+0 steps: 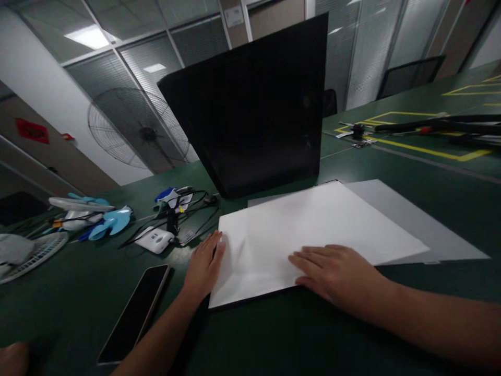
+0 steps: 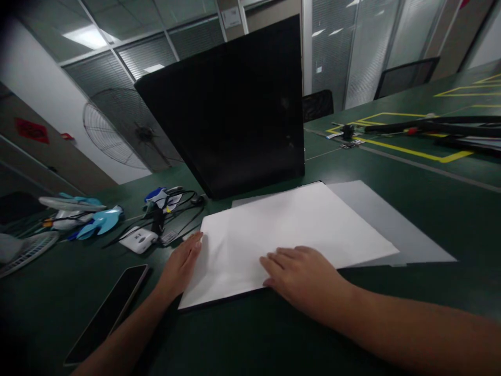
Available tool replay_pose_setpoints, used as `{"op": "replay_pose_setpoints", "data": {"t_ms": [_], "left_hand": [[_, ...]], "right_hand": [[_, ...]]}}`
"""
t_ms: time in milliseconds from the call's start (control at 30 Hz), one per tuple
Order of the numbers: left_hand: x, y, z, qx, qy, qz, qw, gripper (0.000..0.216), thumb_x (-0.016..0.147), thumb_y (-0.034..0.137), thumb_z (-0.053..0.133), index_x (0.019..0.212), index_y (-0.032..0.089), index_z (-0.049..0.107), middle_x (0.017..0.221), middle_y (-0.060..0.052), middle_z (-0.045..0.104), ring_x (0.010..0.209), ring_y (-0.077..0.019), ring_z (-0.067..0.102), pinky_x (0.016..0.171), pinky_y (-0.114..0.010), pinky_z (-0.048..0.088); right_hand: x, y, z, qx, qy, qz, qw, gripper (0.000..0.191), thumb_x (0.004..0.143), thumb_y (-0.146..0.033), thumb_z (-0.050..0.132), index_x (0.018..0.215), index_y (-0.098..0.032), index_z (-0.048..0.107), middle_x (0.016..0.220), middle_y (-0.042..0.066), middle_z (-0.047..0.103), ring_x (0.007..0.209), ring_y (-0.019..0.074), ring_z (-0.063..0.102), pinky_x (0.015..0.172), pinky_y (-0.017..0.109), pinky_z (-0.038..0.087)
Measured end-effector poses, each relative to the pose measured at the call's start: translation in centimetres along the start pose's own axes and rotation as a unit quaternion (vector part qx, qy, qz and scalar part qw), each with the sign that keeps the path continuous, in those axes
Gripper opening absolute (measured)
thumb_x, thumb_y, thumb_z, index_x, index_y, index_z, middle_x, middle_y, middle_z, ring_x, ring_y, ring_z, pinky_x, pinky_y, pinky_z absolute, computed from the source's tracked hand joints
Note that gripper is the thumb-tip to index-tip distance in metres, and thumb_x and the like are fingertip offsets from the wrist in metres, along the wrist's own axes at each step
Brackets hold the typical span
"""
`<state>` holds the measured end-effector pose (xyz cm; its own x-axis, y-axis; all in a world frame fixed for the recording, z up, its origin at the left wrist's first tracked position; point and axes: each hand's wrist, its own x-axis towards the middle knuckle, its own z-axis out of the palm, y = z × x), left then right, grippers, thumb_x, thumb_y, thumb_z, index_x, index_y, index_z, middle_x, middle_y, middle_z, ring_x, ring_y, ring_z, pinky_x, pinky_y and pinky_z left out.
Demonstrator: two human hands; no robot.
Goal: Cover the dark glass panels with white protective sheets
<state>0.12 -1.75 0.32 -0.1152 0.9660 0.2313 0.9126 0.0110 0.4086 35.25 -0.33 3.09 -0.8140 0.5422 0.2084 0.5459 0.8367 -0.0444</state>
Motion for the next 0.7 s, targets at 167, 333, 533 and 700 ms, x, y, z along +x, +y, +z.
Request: {"op": "replay_pose_setpoints", "data": {"t_ms": [167,333,533,700], "left_hand": [[-0.1,0.1,-0.2,0.029,-0.022,0.000,0.999,0.066,0.098,0.062,0.040,0.145,0.018,0.055,0.157,-0.013,0.051,0.147,-0.0312,0.044,0.123,-0.054,0.030],[0.2,0.0,0.0,0.055,-0.031,-0.001,0.998,0.068,0.092,0.058,0.053,0.145,0.017,0.055,0.160,-0.015,0.046,0.149,-0.0323,0.042,0.123,-0.054,0.030],[0.3,0.1,-0.2,0.055,-0.041,0.002,0.998,0.065,0.091,0.056,0.053,0.143,0.019,0.059,0.160,-0.014,0.046,0.149,-0.0324,0.041,0.124,-0.054,0.029],[0.1,0.1,-0.3,0.063,-0.044,0.007,0.997,0.066,0.092,0.055,0.051,0.145,0.017,0.058,0.161,-0.016,0.044,0.149,-0.0342,0.040,0.123,-0.057,0.030]], "right_hand": [[-0.4,0.4,-0.5,0.123,0.036,-0.040,0.991,0.069,0.099,-0.057,0.047,0.161,-0.026,0.035,0.154,0.006,0.047,0.135,0.0248,0.054,0.108,0.045,0.051],[-0.7,9.1,-1.4,0.068,0.087,0.287,0.952,0.062,0.102,-0.062,0.030,0.153,-0.031,0.046,0.148,0.005,0.055,0.121,0.0257,0.061,0.103,0.045,0.049],[-3.4,19.9,-0.5,0.037,0.060,0.463,0.884,0.066,0.100,-0.056,0.035,0.140,-0.008,0.058,0.128,0.025,0.063,0.109,0.0350,0.062,0.088,0.046,0.046],[-4.3,22.8,1.8,0.060,0.042,0.445,0.892,0.075,0.098,-0.067,0.032,0.148,-0.015,0.052,0.136,0.021,0.060,0.111,0.0307,0.062,0.093,0.043,0.047]]}}
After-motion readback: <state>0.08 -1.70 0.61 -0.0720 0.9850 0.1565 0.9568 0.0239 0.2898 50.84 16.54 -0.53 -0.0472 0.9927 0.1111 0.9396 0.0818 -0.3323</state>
